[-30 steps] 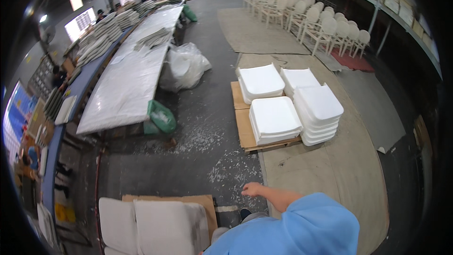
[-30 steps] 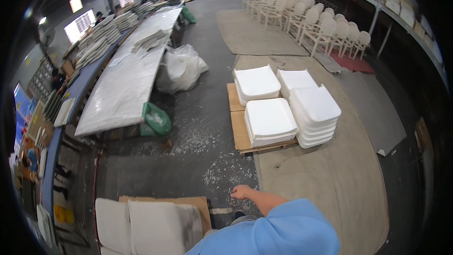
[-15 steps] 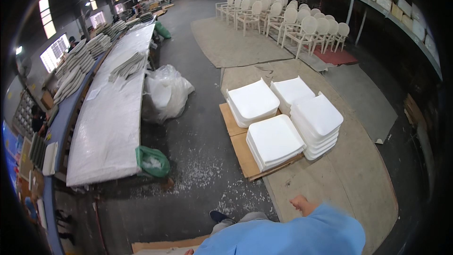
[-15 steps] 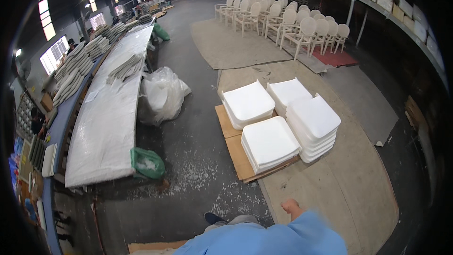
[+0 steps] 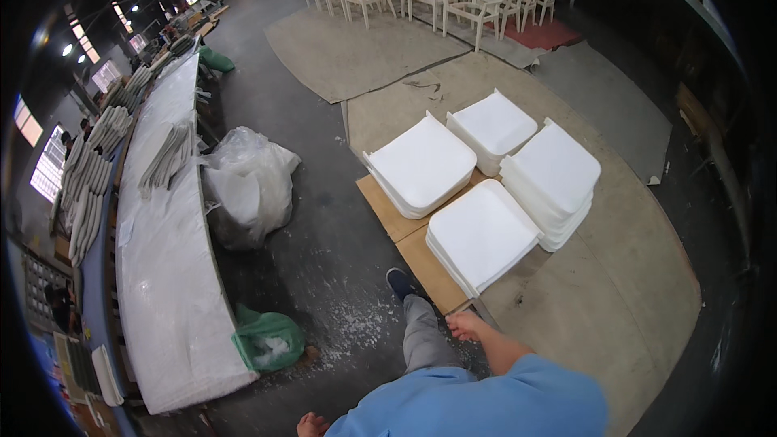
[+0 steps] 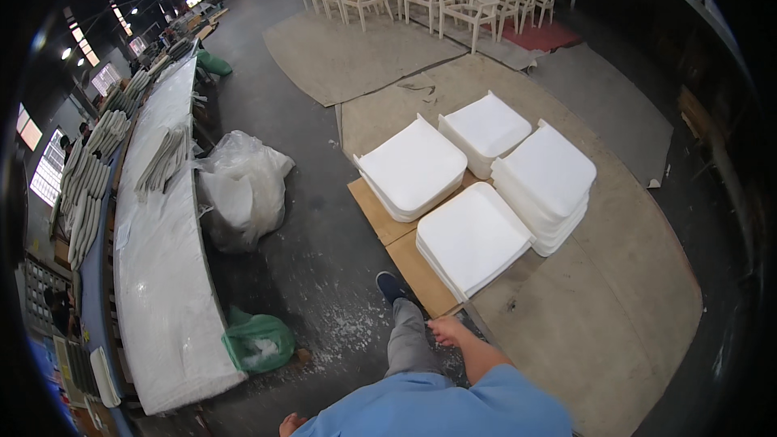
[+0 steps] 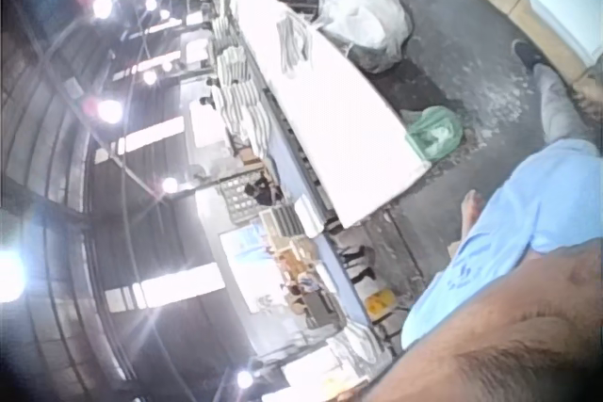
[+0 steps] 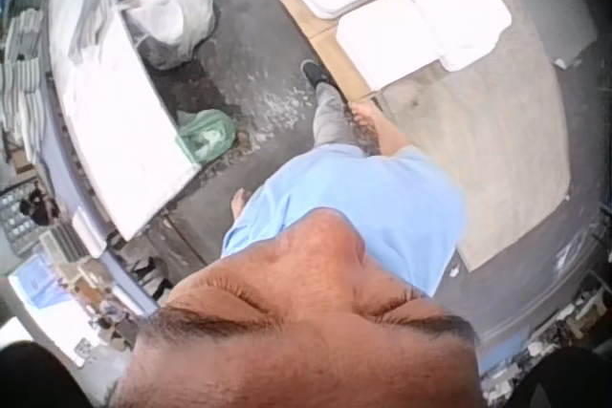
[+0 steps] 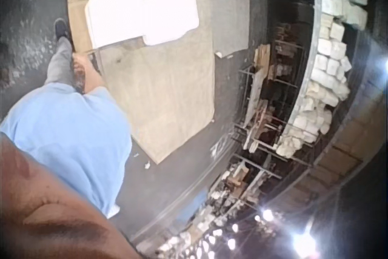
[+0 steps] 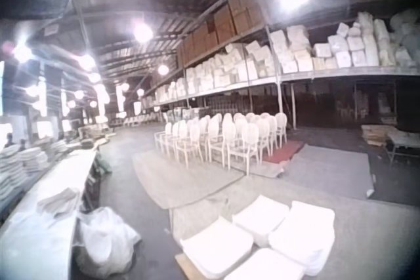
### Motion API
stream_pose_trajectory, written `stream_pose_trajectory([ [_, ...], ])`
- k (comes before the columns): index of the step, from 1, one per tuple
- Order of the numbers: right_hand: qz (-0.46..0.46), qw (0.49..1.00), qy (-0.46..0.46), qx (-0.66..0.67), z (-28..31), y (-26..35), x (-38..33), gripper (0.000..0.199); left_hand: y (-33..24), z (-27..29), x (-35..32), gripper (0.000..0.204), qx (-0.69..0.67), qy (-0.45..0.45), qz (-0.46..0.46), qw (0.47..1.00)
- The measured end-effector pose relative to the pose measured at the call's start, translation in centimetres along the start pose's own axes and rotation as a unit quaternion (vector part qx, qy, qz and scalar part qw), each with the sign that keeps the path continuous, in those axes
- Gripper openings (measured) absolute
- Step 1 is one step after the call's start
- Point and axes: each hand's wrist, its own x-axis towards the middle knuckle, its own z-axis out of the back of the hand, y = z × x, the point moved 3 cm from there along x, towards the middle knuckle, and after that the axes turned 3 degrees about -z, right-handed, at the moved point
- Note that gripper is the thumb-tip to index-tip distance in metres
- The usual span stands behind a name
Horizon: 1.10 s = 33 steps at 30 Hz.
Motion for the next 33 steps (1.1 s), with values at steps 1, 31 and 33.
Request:
stream_pose_trajectory([
  [1,0.006,0.999,-0.006,0.043,0.6,3.1,2.1,0.054,-1.4,-1.0,1.4,0.059,-0.039,-0.003,0.017,0.999],
  [31,0.051,0.798,-0.059,0.598,7.4,42.7,36.1,0.063,-32.8,-20.2,15.0,0.054,0.156,-0.002,0.286,0.945],
  [33,0.062,0.809,-0.064,0.581,7.6,44.2,32.6,0.064,-33.9,-20.1,15.3,0.055,0.143,-0.006,0.265,0.954],
])
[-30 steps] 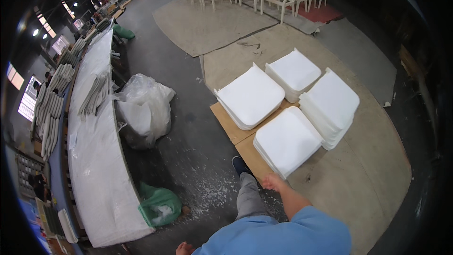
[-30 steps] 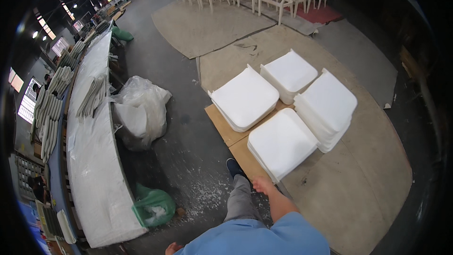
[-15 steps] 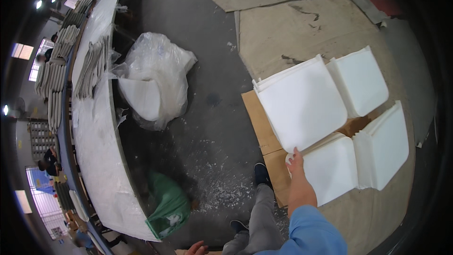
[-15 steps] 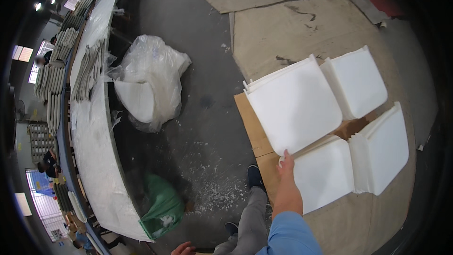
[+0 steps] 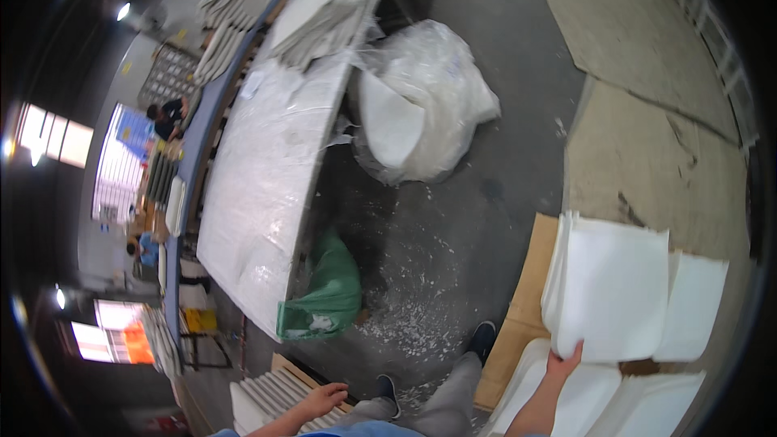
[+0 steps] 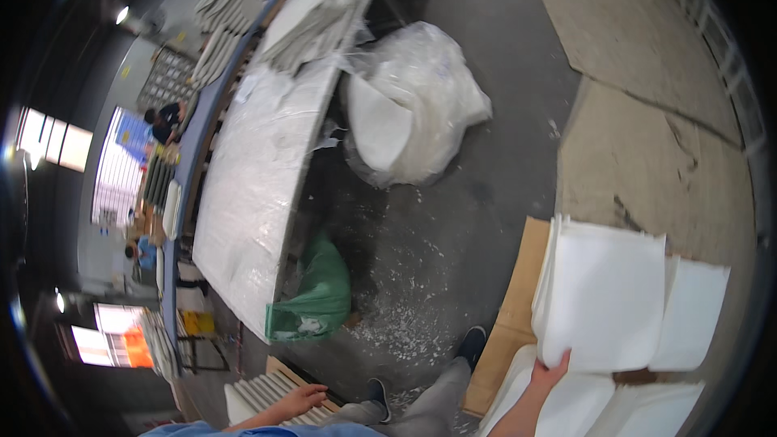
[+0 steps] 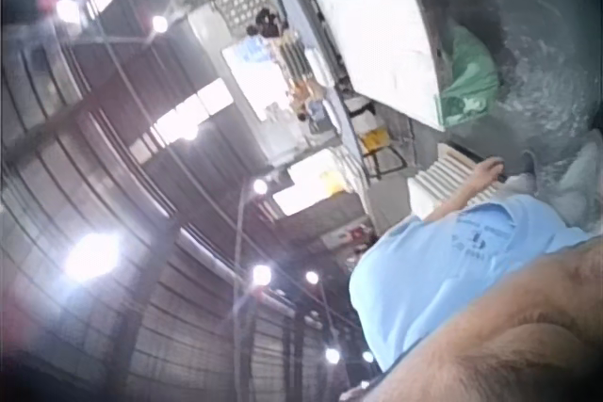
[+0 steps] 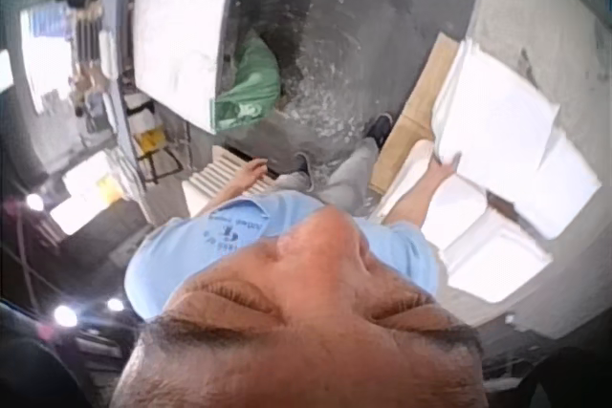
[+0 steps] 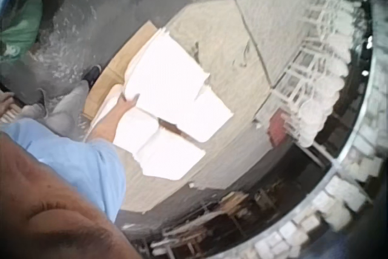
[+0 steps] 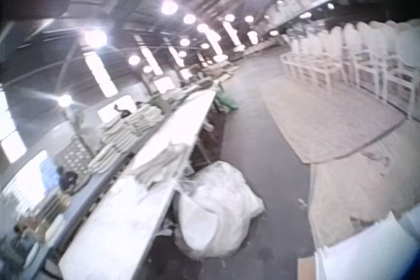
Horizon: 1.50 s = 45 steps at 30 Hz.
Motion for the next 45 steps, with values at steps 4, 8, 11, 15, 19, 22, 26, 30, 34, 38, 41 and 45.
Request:
stream_pose_trajectory([
  [4,0.080,0.992,0.038,-0.090,-3.7,5.6,-3.7,0.066,-1.2,-0.2,0.2,0.053,-0.034,0.024,-0.042,0.998],
  [8,0.278,0.909,-0.083,-0.299,-10.3,14.1,-7.4,0.055,-0.5,0.6,1.2,0.051,-0.077,0.023,-0.112,0.990],
  [11,0.340,0.761,-0.188,-0.520,-17.0,14.8,-13.4,0.079,0.4,1.4,1.5,0.050,-0.119,-0.005,-0.098,0.988],
  [15,0.420,0.516,-0.098,-0.740,-27.7,14.5,-22.8,0.069,3.0,3.0,4.5,0.052,-0.136,-0.048,-0.112,0.983],
  [19,0.470,0.187,-0.077,-0.859,-34.0,9.0,-29.7,0.070,-0.2,6.5,9.2,0.051,-0.112,-0.054,-0.230,0.965],
  [22,0.435,0.142,0.100,-0.883,-40.1,-1.7,-35.1,0.072,-2.8,9.6,10.8,0.055,-0.124,-0.073,-0.255,0.956],
  [26,0.338,0.103,0.207,-0.912,-47.2,-12.7,-43.0,0.075,-8.2,18.2,13.3,0.087,-0.136,0.002,-0.344,0.929],
  [30,0.299,0.064,0.350,-0.885,-52.4,-22.3,-49.4,0.064,-10.1,28.4,15.2,0.131,-0.080,-0.107,-0.457,0.879],
  [34,0.308,0.051,0.532,-0.787,-58.0,-32.9,-54.4,0.048,-11.6,38.1,14.5,0.102,-0.234,-0.115,-0.568,0.781],
  [38,0.329,0.052,0.603,-0.725,-65.5,-45.5,-56.7,0.048,-9.4,45.0,14.5,0.072,-0.444,-0.168,-0.460,0.751],
  [41,0.258,0.058,0.647,-0.715,-71.8,-56.5,-54.2,0.056,-7.6,45.8,15.9,0.069,-0.523,-0.268,-0.388,0.710],
  [45,0.174,-0.050,0.663,-0.727,-76.0,-72.1,-53.0,0.066,-6.9,46.2,17.3,0.059,-0.627,-0.335,-0.248,0.659],
])
